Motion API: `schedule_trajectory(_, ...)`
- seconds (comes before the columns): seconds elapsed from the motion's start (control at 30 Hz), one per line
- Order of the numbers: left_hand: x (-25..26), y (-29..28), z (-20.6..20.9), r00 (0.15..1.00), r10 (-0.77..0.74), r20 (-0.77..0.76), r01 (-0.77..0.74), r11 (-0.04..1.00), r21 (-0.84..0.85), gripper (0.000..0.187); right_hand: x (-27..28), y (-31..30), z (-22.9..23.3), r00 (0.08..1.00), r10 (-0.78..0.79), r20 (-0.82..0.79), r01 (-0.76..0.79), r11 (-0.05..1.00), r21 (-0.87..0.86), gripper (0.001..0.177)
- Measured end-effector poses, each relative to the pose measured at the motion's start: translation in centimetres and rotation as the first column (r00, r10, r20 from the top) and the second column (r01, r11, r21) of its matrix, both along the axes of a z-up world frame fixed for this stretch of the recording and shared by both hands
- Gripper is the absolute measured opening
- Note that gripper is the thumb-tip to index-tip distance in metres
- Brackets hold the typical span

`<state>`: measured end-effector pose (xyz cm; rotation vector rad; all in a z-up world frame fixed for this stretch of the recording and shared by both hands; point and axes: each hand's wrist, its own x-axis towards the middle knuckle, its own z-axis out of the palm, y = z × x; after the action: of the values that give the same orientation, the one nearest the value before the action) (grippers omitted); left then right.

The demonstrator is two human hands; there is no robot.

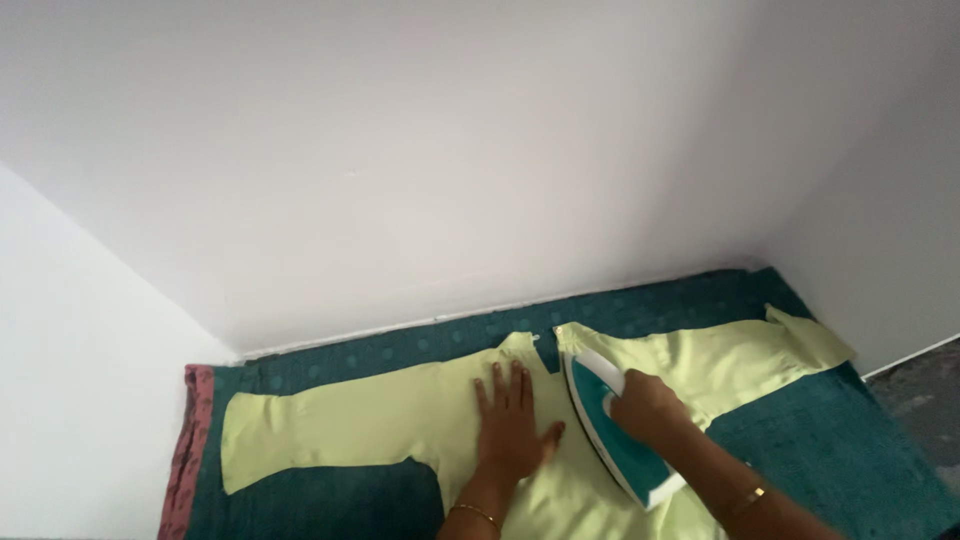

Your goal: The person irons a light green long-sleeved top on a green mat, smoothing the fabric and moving the iron across the body and sleeves. After ironing, the person lifts the top and hangs it on a wall-mounted clothing rack among other garments.

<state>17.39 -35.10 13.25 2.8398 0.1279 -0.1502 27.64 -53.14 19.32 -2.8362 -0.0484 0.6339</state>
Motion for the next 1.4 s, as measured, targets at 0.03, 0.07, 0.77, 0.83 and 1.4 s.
schedule_trajectory(0.03, 0.2, 0.1, -0.1, 1.0, -0.006, 0.011, 0.005, 1.0, 0.004, 0.101, 0.4, 0.0, -0.3, 1.0, -0.001, -0.002, 0.001, 1.0, 0.024, 0.039)
schedule_trajectory(0.07, 0.1, 0.1, -0.3, 1.0, -0.008, 0.017, 0.008, 1.0, 0.008, 0.101, 1.4, 0.5, -0.7, 0.999, -0.011, 0.031, 0.01, 0.999, 0.041, 0.038)
schedule_trajectory(0.77, -0.1, 1.4, -6.6, 0.718, -0.037, 0.695, 0.246, 0.947, -0.204, 0.077, -7.0, -7.9, -0.3, 0.971, -0.238, 0.039, 0.226, 0.955, 0.194, 0.045)
schedule_trajectory(0.83, 0.5, 1.3, -6.8, 0.71, -0.075, 0.7, 0.275, 0.945, -0.178, 0.078, -6.7, -9.9, -0.5, 0.934, -0.349, 0.073, 0.307, 0.891, 0.335, 0.048)
schedule_trajectory(1.4, 2.9, -20.9, -3.5, 0.781, -0.181, 0.597, 0.461, 0.813, -0.356, 0.039, -2.7, -34.6, -4.9, 0.658, -0.67, 0.345, 0.123, 0.547, 0.828, 0.043)
